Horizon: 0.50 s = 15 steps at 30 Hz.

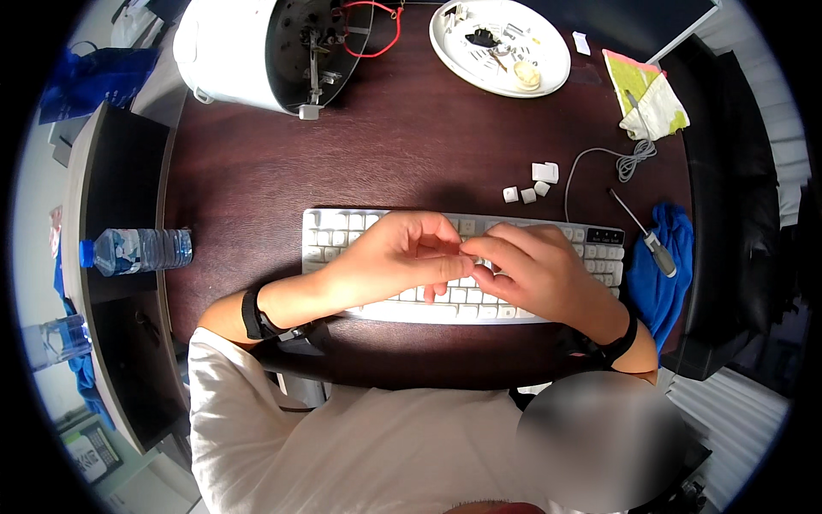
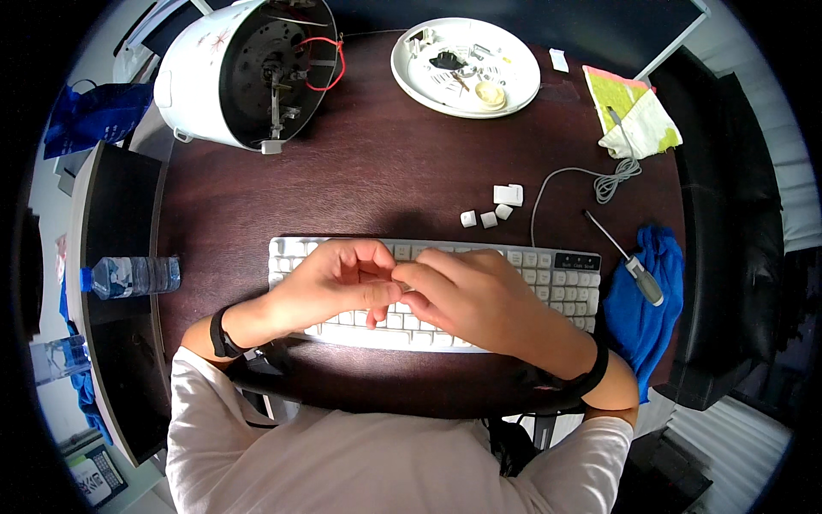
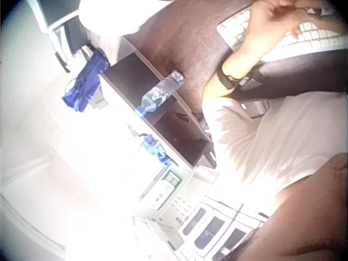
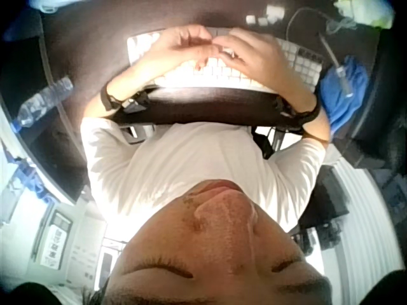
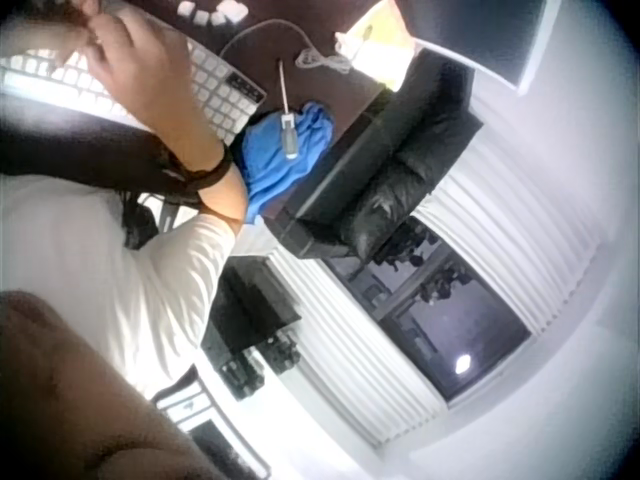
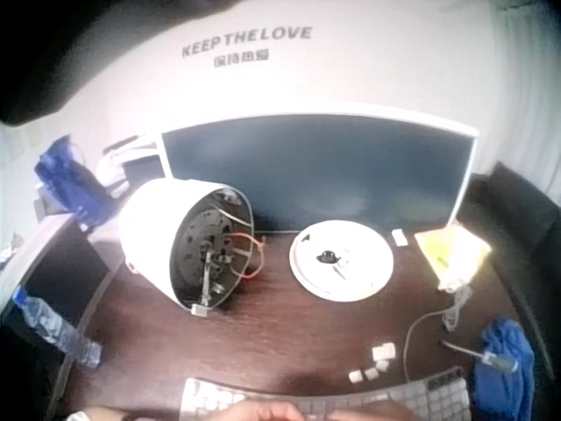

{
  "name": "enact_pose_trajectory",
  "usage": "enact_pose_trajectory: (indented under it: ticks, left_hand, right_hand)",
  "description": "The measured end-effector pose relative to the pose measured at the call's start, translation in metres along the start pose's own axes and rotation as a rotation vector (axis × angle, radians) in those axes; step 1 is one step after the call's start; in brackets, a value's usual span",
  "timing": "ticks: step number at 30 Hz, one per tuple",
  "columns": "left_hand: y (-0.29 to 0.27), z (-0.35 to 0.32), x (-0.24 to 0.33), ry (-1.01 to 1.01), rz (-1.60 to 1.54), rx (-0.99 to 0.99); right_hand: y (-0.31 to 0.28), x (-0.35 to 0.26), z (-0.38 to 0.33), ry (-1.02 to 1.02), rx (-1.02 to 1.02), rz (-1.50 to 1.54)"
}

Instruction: The person is assembling a white computer keyboard by hand. They pick up individual white keycaps from a row on the desk and press them into the corresponding slots on the keyboard base. The person works methodically across the keyboard, occasionally using a screwdriver to assist with placement.

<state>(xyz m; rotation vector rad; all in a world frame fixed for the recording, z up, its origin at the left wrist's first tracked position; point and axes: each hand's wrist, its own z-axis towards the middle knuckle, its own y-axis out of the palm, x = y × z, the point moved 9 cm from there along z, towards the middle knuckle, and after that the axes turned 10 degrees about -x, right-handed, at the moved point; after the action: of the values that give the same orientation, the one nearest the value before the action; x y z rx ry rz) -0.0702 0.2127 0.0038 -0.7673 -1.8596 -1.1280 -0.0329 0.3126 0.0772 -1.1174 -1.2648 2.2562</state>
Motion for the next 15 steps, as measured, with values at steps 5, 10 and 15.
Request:
enact_pose_trajectory:
  ticks: [5,10,15]
  left_hand:
    - [0.001,0.001,0.0,-0.033,0.041,-0.032]
    - [-0.003,0.0,-0.007,-0.015,0.044,0.014]
    - [-0.003,-0.002,-0.007,0.007,-0.023,0.061]
  right_hand:
    - [0.006,0.003,0.0,-0.011,-0.086,0.054]
    - [0.007,0.008,0.003,0.07,-0.062,0.159]
    - [0.007,0.015,-0.003,0.172,-0.011,0.12]
